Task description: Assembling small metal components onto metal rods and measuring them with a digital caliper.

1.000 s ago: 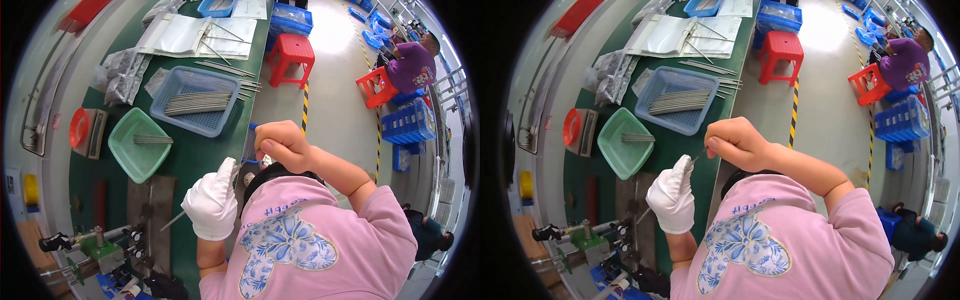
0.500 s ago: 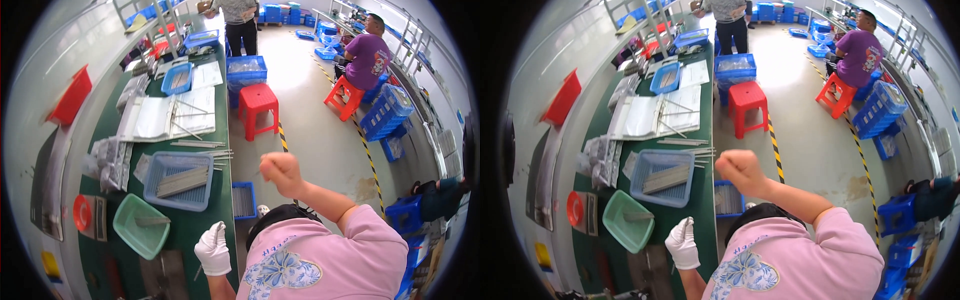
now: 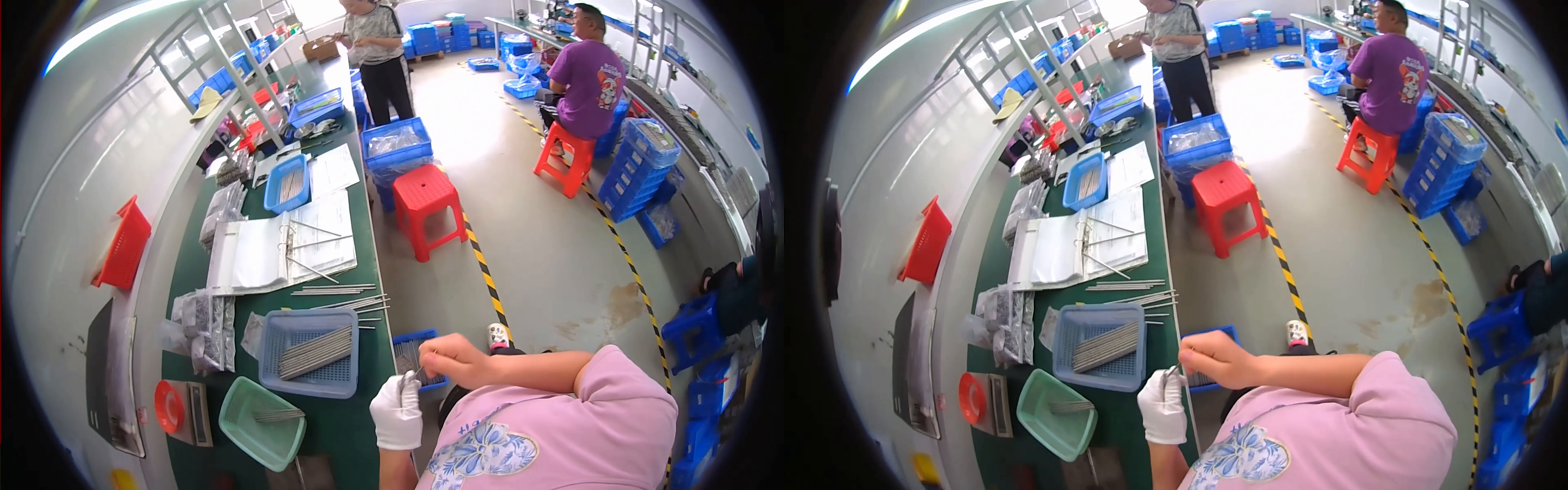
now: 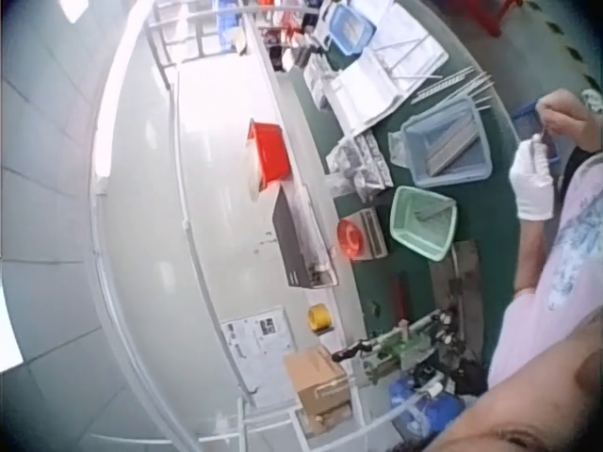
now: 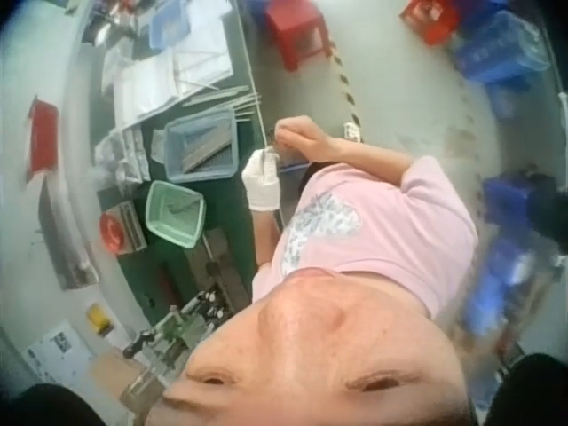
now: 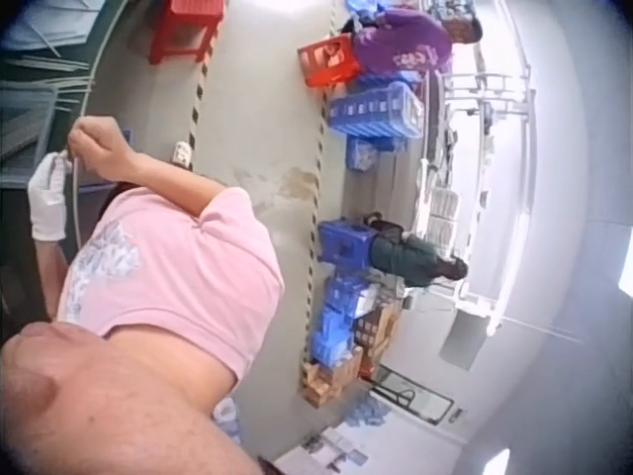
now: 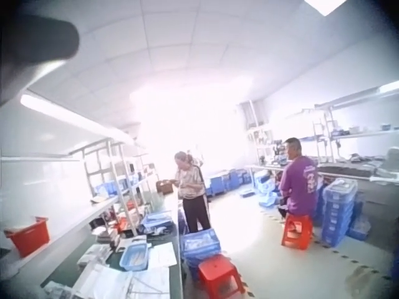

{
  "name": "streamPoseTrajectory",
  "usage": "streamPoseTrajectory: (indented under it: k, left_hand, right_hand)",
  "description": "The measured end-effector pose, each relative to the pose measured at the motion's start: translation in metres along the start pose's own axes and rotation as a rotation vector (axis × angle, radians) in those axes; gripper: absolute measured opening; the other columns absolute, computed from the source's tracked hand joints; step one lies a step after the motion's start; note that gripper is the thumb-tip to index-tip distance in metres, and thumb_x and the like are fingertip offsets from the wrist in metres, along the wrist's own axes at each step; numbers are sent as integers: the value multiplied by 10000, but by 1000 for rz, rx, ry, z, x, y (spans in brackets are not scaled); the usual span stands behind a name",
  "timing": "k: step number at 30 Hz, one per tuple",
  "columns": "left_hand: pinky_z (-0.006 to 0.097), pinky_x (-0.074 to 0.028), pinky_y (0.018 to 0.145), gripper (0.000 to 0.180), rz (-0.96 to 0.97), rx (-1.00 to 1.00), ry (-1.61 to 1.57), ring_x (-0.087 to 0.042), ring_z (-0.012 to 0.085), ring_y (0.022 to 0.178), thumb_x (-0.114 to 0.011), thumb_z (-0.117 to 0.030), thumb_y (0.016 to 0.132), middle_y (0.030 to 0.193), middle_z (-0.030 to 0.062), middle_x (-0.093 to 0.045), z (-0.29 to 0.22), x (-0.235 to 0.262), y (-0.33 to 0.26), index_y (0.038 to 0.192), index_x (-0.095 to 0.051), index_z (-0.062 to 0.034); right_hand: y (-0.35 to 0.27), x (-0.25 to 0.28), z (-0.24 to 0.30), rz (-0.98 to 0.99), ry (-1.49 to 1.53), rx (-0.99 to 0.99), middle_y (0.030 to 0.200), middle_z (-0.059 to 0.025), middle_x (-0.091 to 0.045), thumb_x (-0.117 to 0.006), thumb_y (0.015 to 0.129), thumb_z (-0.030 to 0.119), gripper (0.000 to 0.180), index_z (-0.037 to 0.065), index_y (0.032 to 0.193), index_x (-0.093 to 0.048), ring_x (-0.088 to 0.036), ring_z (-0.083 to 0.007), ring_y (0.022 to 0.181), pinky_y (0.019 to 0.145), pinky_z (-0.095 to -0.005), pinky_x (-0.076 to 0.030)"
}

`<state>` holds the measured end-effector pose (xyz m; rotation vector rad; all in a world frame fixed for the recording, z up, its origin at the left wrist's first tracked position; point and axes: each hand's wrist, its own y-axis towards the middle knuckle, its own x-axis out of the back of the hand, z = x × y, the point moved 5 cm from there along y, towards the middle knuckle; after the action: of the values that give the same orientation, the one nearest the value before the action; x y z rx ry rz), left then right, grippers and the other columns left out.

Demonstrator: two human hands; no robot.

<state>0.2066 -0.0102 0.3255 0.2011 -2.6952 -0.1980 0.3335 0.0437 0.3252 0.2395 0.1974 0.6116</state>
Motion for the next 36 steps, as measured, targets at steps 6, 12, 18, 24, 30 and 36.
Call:
streamPoseTrajectory:
  k: [6, 12, 18, 24, 30, 36]
  left_hand:
    - [319, -442, 542, 68, 48, -175, -62, -558, 269, 567, -479, -45, 825, 675, 138, -566, -23, -62, 56, 827, -541, -16]
    - [276, -437, 517, 90, 36, -329, -67, -565, 238, 559, -514, 2, 814, 724, 130, -584, -68, -131, 115, 889, -561, 16]
    - [291, -437, 514, 105, 162, -283, 15, -564, 263, 562, -518, 16, 797, 712, 128, -574, -86, -197, 153, 894, -557, 4]
    - [277, -447, 541, 89, 223, -243, 68, -573, 226, 573, -517, 14, 801, 716, 118, -582, -92, -223, 187, 876, -564, 7]
    - [229, -407, 502, 129, 180, -98, -26, -490, 102, 530, -668, -24, 721, 634, 46, -517, -74, -232, 232, 826, -596, -12]
    - [274, -433, 530, 92, 186, -113, -6, -541, 188, 574, -644, -11, 725, 682, 86, -547, -25, -208, 288, 808, -606, -23]
  right_hand:
    - [14, 92, 25, -150, -217, 93, 574, -69, -456, -467, 841, 73, 195, 5, 660, -480, -424, -142, 523, 496, -272, -368]
    - [23, 192, 55, -190, -303, 227, 539, -77, -428, -474, 804, 34, 167, -10, 643, -466, -386, -152, 468, 442, -292, -327]
    - [23, 265, 53, -254, -266, 156, 542, -83, -426, -479, 789, 26, 142, -15, 653, -475, -383, -165, 462, 440, -292, -325]
    - [31, 305, 50, -285, -285, 159, 551, -94, -446, -467, 802, 33, 152, -17, 659, -481, -404, -177, 473, 455, -297, -340]
    - [60, 316, 19, -133, -350, -63, 560, -100, -469, -454, 849, 116, 228, -11, 664, -494, -436, -188, 501, 492, -307, -364]
    - [132, 311, -52, -37, -207, -257, 583, -95, -517, -439, 874, 165, 270, -2, 674, -512, -482, -186, 528, 527, -295, -385]
